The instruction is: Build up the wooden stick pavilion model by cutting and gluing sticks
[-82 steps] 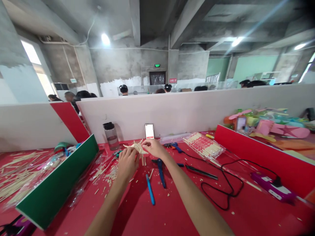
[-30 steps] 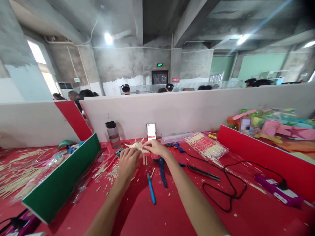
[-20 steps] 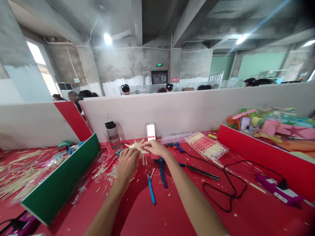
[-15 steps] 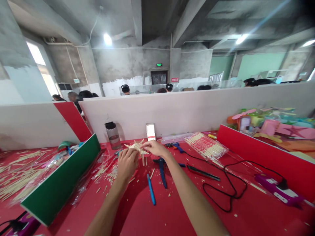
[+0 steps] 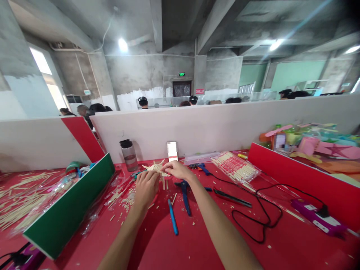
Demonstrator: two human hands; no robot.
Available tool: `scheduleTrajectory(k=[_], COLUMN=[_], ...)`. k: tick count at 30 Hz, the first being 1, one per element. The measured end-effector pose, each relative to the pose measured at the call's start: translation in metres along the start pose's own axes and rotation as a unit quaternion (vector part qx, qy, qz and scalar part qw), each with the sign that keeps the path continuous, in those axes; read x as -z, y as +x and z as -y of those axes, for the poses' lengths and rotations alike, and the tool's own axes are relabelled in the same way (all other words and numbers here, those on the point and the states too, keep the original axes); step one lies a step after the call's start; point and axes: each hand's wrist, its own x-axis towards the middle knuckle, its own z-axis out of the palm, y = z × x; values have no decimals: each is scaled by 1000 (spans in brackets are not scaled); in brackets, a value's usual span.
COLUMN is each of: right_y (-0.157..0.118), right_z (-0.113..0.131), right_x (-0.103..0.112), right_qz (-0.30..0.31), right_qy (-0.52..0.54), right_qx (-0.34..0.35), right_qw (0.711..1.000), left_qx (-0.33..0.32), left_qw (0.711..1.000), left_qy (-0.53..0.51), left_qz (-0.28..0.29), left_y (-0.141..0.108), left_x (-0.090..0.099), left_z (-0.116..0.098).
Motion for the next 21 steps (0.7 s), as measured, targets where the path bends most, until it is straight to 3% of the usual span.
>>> scheduleTrajectory(k=[21], right_y=[1], right_z=[7], right_x=[-13], right_qz=[-56], right_qy=[2], right_qx=[16], right_qw=[998], left_qx=[4], left_qw=[1000], left_qy=[-19], left_qz=[-7], left_y=[0], left_x=[-1], left_z=[3])
